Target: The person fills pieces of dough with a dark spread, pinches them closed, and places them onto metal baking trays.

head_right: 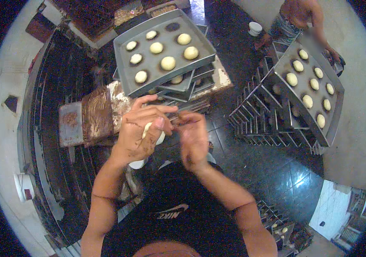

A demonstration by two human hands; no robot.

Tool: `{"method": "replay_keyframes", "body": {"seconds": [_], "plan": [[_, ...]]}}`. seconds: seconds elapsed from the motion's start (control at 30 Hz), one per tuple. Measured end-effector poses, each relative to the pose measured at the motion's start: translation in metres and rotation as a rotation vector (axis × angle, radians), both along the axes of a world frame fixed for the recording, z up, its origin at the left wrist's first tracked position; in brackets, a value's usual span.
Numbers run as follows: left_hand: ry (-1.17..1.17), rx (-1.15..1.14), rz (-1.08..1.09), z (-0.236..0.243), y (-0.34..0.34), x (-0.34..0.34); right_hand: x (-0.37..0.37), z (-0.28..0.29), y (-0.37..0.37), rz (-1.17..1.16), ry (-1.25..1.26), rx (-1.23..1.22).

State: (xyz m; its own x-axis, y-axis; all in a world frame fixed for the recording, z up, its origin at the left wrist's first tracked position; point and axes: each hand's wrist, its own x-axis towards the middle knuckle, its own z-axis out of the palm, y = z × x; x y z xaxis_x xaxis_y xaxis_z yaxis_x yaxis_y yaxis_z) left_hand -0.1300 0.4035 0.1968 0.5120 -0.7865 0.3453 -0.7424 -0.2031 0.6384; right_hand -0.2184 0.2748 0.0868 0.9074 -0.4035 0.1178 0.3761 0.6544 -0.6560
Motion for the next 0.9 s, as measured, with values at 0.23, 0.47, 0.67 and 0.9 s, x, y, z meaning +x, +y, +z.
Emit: {"method": "replay_keyframes", "body": {"seconds": [0.23,0.47,0.67,0.9], "plan": [[-0.010,-0.118,-0.013,0.013,-0.103,0.003,0.018,0.031,-0.075,0.111,-0.100,-0.145],[-0.038,-0.526,0.093,0.012,-0.187,0.004,0.032,0.087,-0.102,-0.332,-0.232,0.169],[0.297,-0.446,-0.104,-0.009,-0.168,0.024,0.050,0.061,-0.147,-0.669,-0.356,-0.492],[-0.145,-0.256,0.059,-0.020,-0.177,0.041,0.067,0.059,-0.153,-0.119,-0.112,0.335]]}}
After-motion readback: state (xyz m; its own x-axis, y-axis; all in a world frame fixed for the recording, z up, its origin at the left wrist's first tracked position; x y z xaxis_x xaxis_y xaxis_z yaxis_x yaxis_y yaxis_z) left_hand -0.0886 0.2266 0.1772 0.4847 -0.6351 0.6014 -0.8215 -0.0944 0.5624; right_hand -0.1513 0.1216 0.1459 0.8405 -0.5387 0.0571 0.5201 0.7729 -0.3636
